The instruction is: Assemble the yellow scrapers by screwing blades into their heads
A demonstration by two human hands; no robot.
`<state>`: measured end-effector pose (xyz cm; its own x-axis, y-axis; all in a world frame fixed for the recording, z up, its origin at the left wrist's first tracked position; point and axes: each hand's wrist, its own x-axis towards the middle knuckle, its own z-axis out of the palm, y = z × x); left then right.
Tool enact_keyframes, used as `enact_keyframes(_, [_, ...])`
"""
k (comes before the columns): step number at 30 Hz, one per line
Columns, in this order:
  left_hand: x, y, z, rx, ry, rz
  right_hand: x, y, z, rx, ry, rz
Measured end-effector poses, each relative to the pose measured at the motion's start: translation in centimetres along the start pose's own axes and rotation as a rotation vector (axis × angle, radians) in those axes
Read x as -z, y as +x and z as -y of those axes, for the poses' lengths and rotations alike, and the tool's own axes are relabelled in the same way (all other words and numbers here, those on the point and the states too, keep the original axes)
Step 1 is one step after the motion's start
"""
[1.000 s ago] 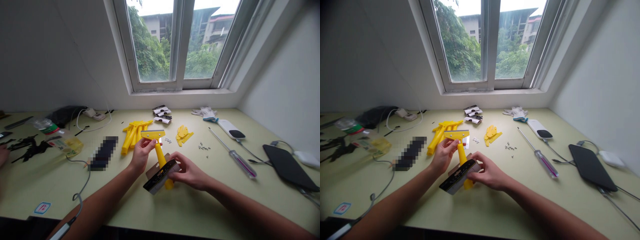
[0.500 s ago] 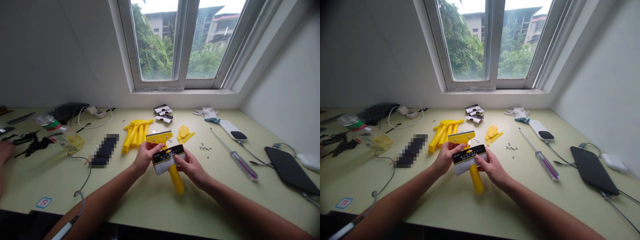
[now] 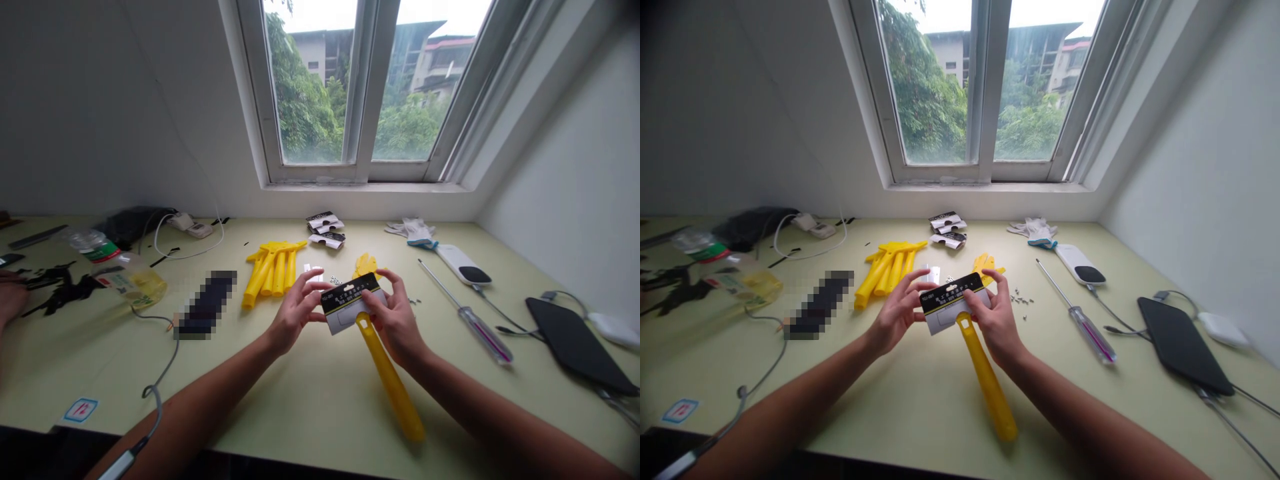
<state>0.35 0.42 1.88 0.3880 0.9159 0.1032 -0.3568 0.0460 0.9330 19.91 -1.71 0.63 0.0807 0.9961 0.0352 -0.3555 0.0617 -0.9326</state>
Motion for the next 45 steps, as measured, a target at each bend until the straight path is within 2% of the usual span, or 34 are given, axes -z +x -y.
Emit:
enact_keyframes(4, [-0.3,0.0,0.4,0.038,0.142,0.039,-0.3,0.9,0.4,-0.024,-0.031,0.024])
enact_keyframes(8, [0.2,0.5,0.4,-0.076,0.202,-0.124,0.2,1.8,1.0,-0.2,-0.123,0.28])
enact_keyframes(10, [0.6,0.7,0.4,-0.105,0.226,-0.158,0.6,1.9,1.1,-0.242,-0.178,0.371])
enact_keyframes(16, [0.5,0.6,0.4,-0.093,0.253,-0.108,1.6,3.1,1.6,-0.191,-0.27,0.38])
enact_keyframes(19, [0.4,0.6,0.5,-0.114,0.273,-0.14,3.6,6.3,3.5,-0.085,-0.357,0.215])
enact_keyframes(22, [0.5,0.5,0.9,-0.106,0.332,-0.145,6.7,11.6,5.9,-0.047,-0.554,-0.117])
enact_keyframes(23, [0.5,0.5,1.1,-0.096,0.346,-0.134,7.7,13.5,6.6,-0.054,-0.591,-0.184])
enact_keyframes(27, [0.4,0.4,1.7,-0.068,0.389,-0.077,10.2,19.7,7.6,-0.105,-0.702,-0.325])
enact_keyframes(32, [0.4,0.4,2.1,-0.049,0.436,-0.049,9.8,23.1,5.6,-0.233,-0.799,-0.358])
enact_keyframes(36, [0.5,0.4,2.2,-0.02,0.44,-0.027,8.9,23.8,5.2,-0.208,-0.882,-0.421])
enact_keyframes(40, [0.5,0.3,2.3,-0.024,0.451,-0.031,7.9,23.2,6.4,0.03,-1.02,-0.492])
enact_keyframes(42, [0.5,0.2,2.4,-0.019,0.466,-0.028,6.8,21.7,7.2,0.149,-1.062,-0.439])
enact_keyframes(44, [0.4,0.2,2.6,-0.008,0.487,-0.013,5.0,18.7,8.2,0.229,-1.05,-0.287])
enact_keyframes(45, [0.3,0.2,2.6,-0.008,0.502,0.002,3.9,16.5,9.0,0.271,-1.014,-0.167])
